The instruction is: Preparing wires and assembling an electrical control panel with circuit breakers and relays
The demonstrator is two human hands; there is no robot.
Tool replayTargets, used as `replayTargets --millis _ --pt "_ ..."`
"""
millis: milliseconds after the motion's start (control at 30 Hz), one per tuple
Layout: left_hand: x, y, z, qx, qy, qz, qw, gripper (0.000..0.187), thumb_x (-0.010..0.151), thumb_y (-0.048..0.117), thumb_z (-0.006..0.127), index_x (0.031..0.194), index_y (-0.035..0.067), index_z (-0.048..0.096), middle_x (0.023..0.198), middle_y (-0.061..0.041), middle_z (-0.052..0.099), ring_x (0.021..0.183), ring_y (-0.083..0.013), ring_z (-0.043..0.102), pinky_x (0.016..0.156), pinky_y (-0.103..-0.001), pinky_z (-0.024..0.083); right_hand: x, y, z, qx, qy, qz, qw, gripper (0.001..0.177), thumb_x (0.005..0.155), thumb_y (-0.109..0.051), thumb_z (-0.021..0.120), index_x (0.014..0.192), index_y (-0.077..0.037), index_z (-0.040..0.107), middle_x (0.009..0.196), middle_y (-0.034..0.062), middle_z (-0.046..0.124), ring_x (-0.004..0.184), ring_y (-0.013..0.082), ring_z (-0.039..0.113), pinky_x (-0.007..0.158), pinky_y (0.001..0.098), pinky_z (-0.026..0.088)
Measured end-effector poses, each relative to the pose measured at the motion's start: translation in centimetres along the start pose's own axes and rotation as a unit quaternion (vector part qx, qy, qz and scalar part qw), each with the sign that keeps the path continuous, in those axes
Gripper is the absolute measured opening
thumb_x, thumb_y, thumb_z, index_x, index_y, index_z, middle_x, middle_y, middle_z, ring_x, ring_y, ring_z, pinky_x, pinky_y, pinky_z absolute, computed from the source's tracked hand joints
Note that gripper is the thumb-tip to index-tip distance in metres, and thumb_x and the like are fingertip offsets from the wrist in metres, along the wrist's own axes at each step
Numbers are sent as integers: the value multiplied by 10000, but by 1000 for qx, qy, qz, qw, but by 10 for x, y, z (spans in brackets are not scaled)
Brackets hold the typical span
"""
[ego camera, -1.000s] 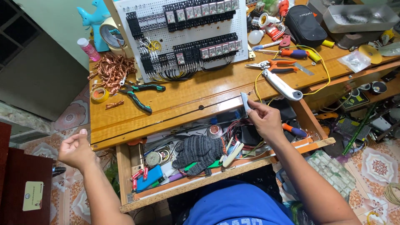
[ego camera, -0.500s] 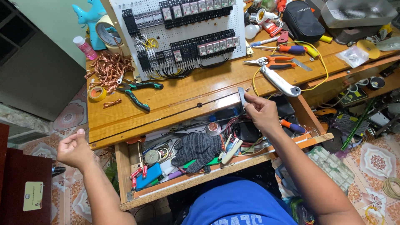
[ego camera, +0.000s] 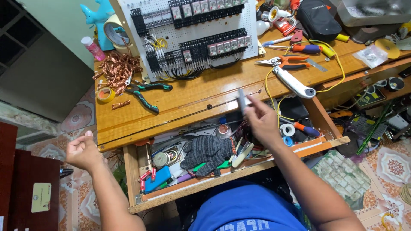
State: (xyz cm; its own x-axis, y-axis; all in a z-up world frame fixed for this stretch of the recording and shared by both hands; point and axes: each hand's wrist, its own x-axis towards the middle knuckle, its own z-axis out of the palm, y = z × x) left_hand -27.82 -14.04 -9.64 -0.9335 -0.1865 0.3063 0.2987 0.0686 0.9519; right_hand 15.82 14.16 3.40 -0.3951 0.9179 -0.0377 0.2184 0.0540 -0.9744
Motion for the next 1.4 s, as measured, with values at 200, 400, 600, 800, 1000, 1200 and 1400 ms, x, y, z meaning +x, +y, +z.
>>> replayTargets --millis 200,400,600,800,1000,1200,1400 --pt "7 -19 0 -12 7 9 1000 254 932 52 904 851 85 666 800 -96 770 762 -121 777 666 -311 632 23 36 -31 -46 15 -75 996 386 989 -96 613 1369 -63 674 734 -41 574 620 45 459 553 226 385" --pt "7 -19 0 -14 9 1 1000 243 927 39 891 859 75 661 806 -105 775 753 -118 773 653 -299 628 36 51 -37 -37 30 -61 997 406 973 -117 645 1368 -22 665 839 -48 664 674 19 492 584 204 411" --pt "6 -17 0 -11 8 6 1000 239 935 43 887 869 78 659 793 -100 769 743 -121 770 640 -312 626 35 34 -29 -4 24 -32 999 393 971 -91 621 1358 -30 645 1207 79 734 782 43 584 653 193 493" --pt "5 -12 1 0 12 12 1000 230 917 35 901 865 72 680 819 -111 783 790 -145 805 695 -336 676 34 38 -25 -22 35 -68 997 383 952 -78 626 1329 -15 642 1390 162 635 1173 127 646 943 231 538" --pt "7 -19 0 -8 14 37 999 245 924 28 910 858 62 677 800 -98 770 791 -143 798 684 -323 651 36 50 -20 -66 70 -82 992 372 933 -96 658 1294 -7 673 1234 124 724 1038 94 688 918 217 550" --pt "7 -20 2 -40 11 37 998 235 899 -32 889 859 41 670 835 -147 782 872 -208 851 787 -325 728 39 61 -15 -25 81 -82 993 393 919 -96 663 1293 25 667 1191 114 738 1017 82 676 908 206 543" --pt "12 -31 1 -53 6 38 998 248 910 -16 905 871 51 669 810 -98 754 818 -166 802 730 -315 663 29 51 -11 -6 72 -75 995 403 932 -75 645 1319 36 632 1259 155 708 1066 119 694 923 216 556"
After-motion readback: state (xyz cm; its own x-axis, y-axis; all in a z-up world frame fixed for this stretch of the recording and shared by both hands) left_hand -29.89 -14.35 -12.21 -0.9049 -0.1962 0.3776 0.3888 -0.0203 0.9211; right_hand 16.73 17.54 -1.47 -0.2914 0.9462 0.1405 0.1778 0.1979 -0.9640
